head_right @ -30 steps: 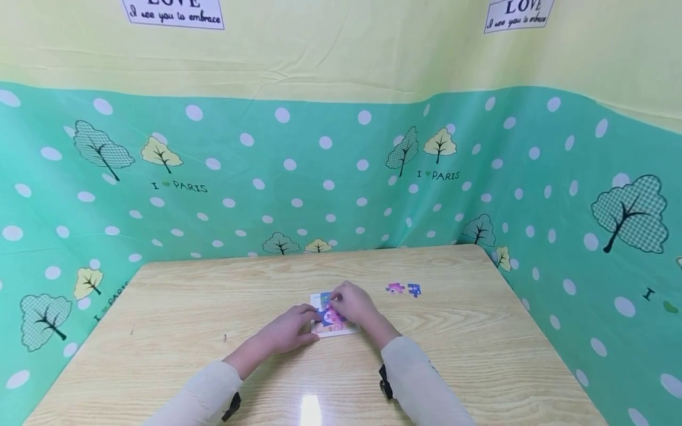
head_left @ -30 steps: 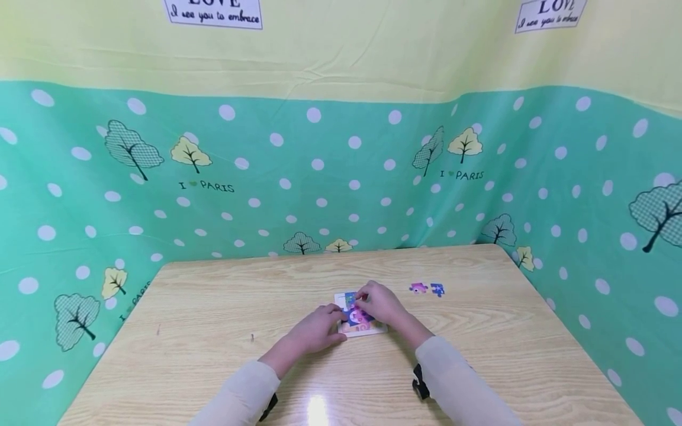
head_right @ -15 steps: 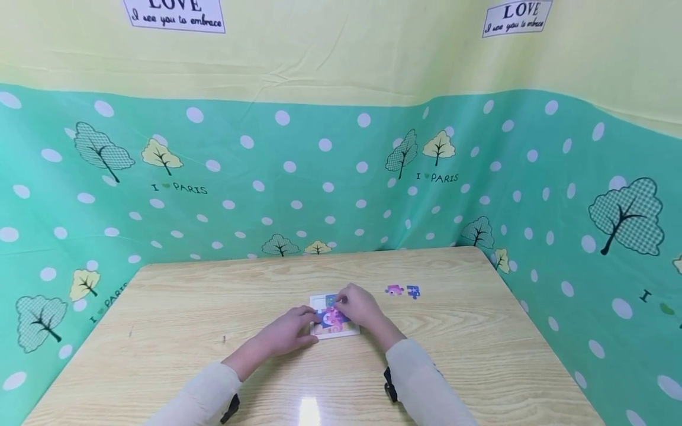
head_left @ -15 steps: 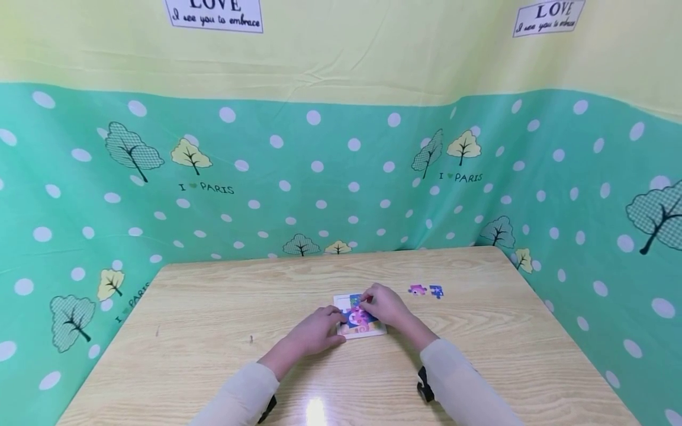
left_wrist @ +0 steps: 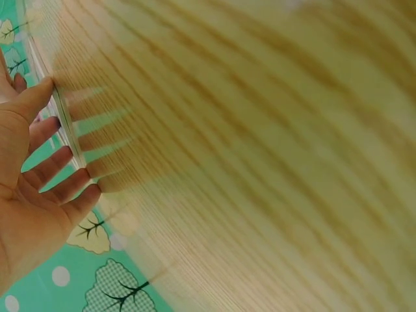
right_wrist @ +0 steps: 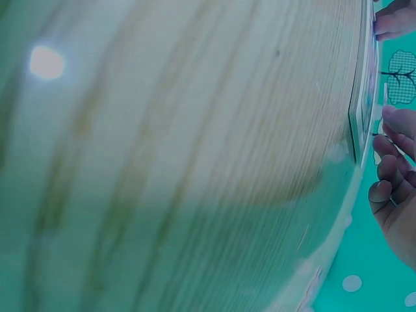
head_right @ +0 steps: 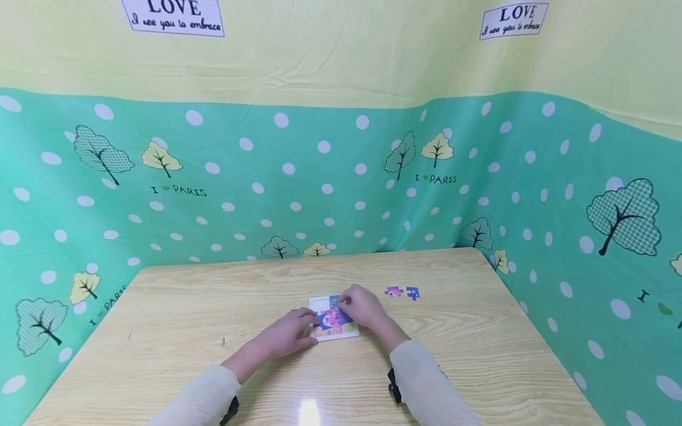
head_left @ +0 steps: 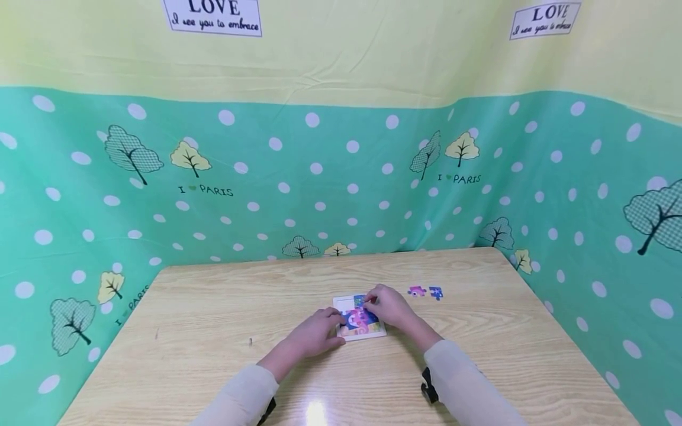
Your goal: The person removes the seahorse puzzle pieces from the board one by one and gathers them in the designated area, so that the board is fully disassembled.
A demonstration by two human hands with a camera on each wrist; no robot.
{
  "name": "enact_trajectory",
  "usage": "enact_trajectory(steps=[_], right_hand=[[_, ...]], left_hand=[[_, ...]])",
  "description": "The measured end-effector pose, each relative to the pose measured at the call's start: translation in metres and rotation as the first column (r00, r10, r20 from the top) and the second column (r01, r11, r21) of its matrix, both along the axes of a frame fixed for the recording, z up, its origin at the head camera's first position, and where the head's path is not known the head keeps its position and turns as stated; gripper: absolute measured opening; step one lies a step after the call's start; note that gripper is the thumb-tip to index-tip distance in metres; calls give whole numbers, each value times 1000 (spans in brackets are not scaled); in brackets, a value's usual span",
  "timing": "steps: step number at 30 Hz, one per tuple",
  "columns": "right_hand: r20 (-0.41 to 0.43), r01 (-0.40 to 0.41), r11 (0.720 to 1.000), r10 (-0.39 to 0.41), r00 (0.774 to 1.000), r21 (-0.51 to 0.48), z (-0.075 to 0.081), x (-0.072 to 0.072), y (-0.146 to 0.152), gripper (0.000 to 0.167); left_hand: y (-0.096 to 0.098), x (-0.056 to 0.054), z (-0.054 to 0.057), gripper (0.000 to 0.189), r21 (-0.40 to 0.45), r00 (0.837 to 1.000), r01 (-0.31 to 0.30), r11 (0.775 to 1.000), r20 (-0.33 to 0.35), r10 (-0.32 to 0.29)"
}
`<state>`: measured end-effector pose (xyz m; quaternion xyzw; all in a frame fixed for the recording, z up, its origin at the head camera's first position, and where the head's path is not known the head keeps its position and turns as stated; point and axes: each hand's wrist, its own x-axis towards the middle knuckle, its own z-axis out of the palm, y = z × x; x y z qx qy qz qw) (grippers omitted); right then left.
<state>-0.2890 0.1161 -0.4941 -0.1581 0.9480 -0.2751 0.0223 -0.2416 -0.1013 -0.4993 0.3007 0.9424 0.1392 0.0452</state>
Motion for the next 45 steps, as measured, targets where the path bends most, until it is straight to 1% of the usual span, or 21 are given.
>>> enact_trajectory(steps=[7, 13, 21, 28, 38, 45], right_hand=[[-14, 5, 1000, -5, 1000, -14, 0, 1, 4, 11], [-3, 18, 1000, -18, 1000, -4, -3, -1, 7, 11], [-9, 21, 999, -21, 1000, -28, -3, -2, 12, 10], [-20, 38, 999, -38, 999, -14, -4, -3, 17, 11], [2, 70, 998, -70, 998, -9, -3, -3, 22, 11], [-23, 61, 998, -61, 998, -13, -3, -4, 26, 11]], left_hand=[[0, -1, -2, 46, 0, 1000, 1, 1000, 1, -1], [-1, -2, -4, 46, 0, 1000, 1, 1000, 2, -1], [-1, -2, -4, 45, -4, 1000, -1, 1000, -6, 1], [0, -2, -2, 45, -8, 1000, 2, 1000, -6, -2], [-1, -2, -3, 45, -9, 1000, 2, 1000, -2, -2], [-1, -2, -3, 44, -8, 1000, 1, 1000, -4, -1]])
